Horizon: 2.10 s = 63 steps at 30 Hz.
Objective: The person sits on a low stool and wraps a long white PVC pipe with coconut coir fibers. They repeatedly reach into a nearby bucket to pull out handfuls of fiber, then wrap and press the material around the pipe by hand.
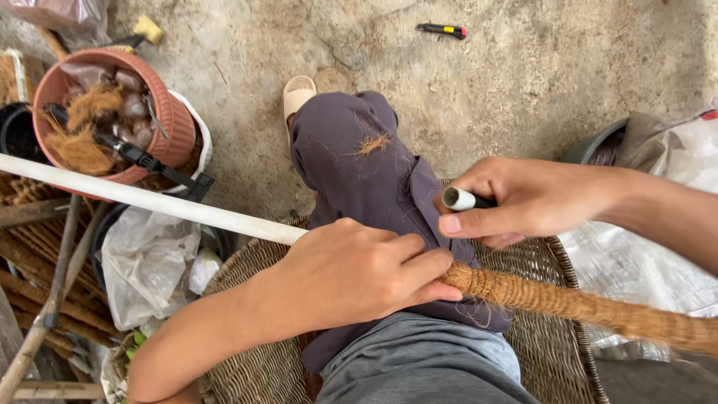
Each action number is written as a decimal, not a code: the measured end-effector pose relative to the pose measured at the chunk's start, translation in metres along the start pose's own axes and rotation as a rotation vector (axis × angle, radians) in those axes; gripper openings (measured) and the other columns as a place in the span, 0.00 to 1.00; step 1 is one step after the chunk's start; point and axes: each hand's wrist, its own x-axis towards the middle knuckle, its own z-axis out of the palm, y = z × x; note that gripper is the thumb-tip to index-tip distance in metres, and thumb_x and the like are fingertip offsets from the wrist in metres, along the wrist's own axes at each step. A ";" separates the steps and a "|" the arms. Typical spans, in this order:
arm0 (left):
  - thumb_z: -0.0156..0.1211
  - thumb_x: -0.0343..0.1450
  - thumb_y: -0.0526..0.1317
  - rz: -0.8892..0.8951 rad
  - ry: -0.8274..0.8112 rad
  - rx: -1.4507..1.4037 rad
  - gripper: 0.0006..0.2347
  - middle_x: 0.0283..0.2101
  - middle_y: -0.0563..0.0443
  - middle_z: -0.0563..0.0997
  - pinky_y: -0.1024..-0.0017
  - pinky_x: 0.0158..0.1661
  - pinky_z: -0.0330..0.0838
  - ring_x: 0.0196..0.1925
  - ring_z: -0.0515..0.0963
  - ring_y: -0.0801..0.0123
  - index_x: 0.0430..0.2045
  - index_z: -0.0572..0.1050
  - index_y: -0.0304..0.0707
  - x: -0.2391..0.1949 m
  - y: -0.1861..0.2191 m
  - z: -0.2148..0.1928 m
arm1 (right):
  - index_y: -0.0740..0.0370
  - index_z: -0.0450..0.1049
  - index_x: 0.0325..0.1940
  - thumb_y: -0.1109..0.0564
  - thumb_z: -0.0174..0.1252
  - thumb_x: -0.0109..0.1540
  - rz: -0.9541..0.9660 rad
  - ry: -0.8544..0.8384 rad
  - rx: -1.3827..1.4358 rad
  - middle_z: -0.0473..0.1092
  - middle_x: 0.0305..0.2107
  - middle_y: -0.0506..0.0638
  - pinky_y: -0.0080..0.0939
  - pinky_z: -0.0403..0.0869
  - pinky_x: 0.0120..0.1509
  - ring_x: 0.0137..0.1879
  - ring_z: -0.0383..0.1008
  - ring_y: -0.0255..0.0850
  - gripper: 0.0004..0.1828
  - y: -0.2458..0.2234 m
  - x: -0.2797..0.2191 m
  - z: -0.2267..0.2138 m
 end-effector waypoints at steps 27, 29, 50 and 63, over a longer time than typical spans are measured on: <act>0.61 0.80 0.46 -0.182 0.317 0.681 0.15 0.27 0.58 0.68 0.79 0.25 0.70 0.27 0.73 0.77 0.50 0.76 0.30 0.017 0.001 0.021 | 0.64 0.64 0.29 0.65 0.61 0.56 -0.577 1.043 -0.754 0.63 0.20 0.51 0.44 0.62 0.27 0.23 0.63 0.44 0.10 -0.005 -0.011 0.087; 0.62 0.80 0.47 -0.197 0.359 0.633 0.16 0.27 0.57 0.68 0.78 0.26 0.71 0.27 0.74 0.76 0.50 0.76 0.29 0.018 0.001 0.021 | 0.65 0.64 0.31 0.65 0.60 0.58 -0.658 1.085 -0.742 0.64 0.22 0.51 0.42 0.64 0.28 0.25 0.64 0.43 0.09 0.003 -0.005 0.087; 0.64 0.79 0.41 -0.298 0.454 -0.257 0.13 0.42 0.47 0.85 0.75 0.35 0.82 0.39 0.89 0.67 0.51 0.74 0.32 0.015 -0.004 0.016 | 0.53 0.59 0.39 0.47 0.54 0.67 -1.090 0.357 1.194 0.50 0.20 0.39 0.34 0.58 0.31 0.26 0.53 0.33 0.13 0.057 0.059 0.085; 0.64 0.77 0.51 0.031 0.187 0.196 0.16 0.23 0.55 0.70 0.72 0.25 0.71 0.24 0.76 0.71 0.40 0.77 0.35 -0.002 -0.007 0.011 | 0.60 0.66 0.32 0.47 0.53 0.70 -0.246 0.184 0.270 0.57 0.16 0.39 0.34 0.55 0.19 0.19 0.53 0.28 0.17 0.012 0.015 0.002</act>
